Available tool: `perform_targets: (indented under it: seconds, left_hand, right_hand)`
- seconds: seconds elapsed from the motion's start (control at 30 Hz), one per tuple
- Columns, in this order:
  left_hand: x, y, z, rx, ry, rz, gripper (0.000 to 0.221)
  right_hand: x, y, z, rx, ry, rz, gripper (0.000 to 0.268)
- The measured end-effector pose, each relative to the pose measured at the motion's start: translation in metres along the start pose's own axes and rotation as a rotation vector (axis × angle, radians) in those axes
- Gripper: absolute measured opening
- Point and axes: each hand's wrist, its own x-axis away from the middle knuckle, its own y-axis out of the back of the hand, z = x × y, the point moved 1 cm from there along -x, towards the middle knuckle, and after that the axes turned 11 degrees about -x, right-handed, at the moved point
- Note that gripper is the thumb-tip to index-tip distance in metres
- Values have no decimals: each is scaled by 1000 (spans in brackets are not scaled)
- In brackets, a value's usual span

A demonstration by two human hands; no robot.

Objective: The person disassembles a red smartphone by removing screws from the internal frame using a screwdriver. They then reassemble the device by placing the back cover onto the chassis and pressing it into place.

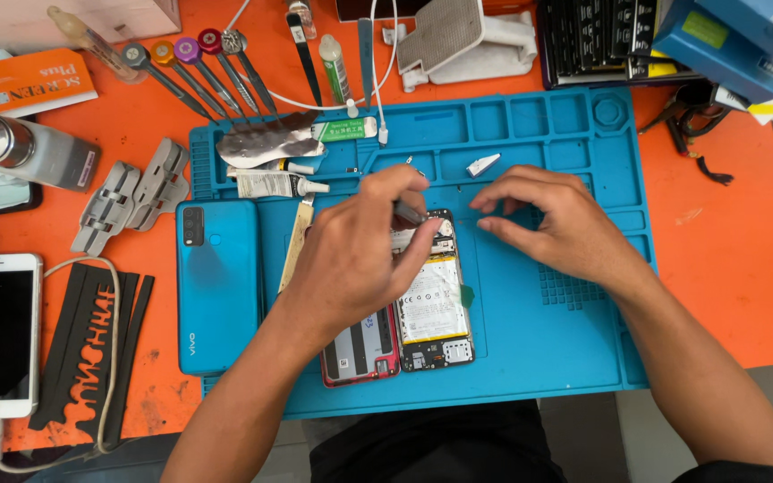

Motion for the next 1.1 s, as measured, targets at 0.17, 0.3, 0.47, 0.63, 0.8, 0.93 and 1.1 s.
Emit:
perform_targets:
  seconds: [0.17,0.3,0.47,0.63,0.8,0.93,1.1]
  left_hand:
    - [-2,-9,-8,-22,-53,40,35]
    - [-2,-13,-9,-55,-116,20,35]
    - [-5,-11,-14,-79,-127,132,29]
    - [-13,3,-35,-138,-184,270,49]
    - [-23,8,-41,20,-77,503,35]
    - [-23,3,-50,-63,-139,375,32]
    - [-22,3,-47,-220,-70,532,29]
  right_hand:
    - [0,-4,-9,88,110,142,21]
    - [2,-7,-20,126,168,193,25]
    - [3,-7,-23,149,171,220,29]
    - [3,-7,-28,127,194,213,14]
    - [3,-7,-29,151,173,231,13]
    - [5,-7,-32,157,148,230,14]
    - [5,-8,-35,185,135,244,18]
